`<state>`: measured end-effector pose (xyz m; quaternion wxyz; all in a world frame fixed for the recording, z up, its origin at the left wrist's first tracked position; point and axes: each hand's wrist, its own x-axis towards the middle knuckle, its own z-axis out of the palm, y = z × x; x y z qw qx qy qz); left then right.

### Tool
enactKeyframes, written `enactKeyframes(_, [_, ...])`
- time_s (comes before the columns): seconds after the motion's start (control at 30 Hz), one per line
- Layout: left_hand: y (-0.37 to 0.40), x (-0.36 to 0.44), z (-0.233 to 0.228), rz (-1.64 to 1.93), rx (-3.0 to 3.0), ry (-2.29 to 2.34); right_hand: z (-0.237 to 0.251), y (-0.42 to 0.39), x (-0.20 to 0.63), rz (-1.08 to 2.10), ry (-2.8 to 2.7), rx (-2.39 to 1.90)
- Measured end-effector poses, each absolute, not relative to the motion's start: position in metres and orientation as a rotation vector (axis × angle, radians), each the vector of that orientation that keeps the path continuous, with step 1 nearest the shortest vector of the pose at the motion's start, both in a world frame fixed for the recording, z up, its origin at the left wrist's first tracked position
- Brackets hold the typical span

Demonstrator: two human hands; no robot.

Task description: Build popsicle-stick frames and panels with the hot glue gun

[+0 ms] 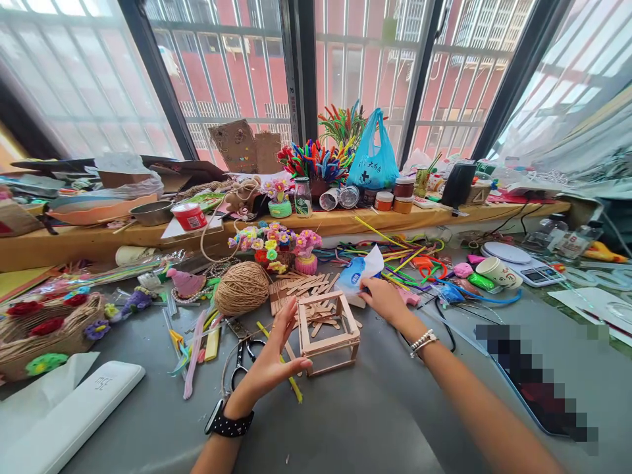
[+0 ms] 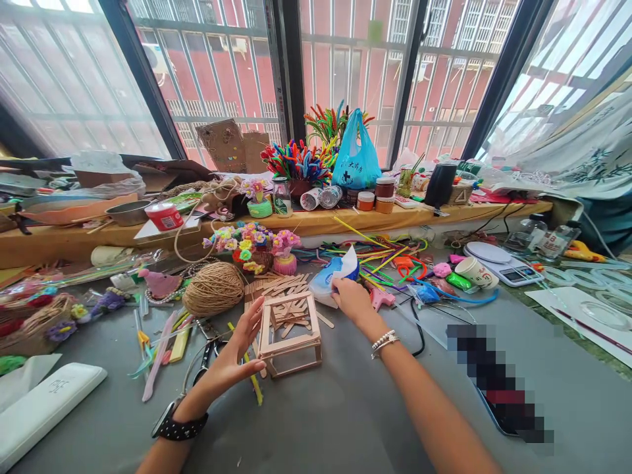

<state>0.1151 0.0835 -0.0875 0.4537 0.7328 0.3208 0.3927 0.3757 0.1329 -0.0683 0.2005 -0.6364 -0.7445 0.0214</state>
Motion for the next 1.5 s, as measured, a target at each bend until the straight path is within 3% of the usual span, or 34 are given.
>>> enactKeyframes(0.33, [0.085, 0.119, -0.097, 0.932, 1.761, 0.77, -0.022, 0.164, 0.379, -0.054, -1.789, -1.539])
enactKeyframes(0.57, [0.084, 0.121, -0.099, 0.909, 1.791, 0.799, -0.046, 0.19, 0.357, 0.021, -1.743, -1.501])
enactKeyframes(0.97, [0.083, 0.122, -0.103, 0.895, 1.838, 0.844, -0.104, 0.074, 0.437, -0.117, -1.576, -1.822])
enactKeyframes(1.5, [0.084, 0.116, -0.11, 0.917, 1.934, 0.919, -0.118, 0.071, 0.421, -0.21, -1.837, -2.086])
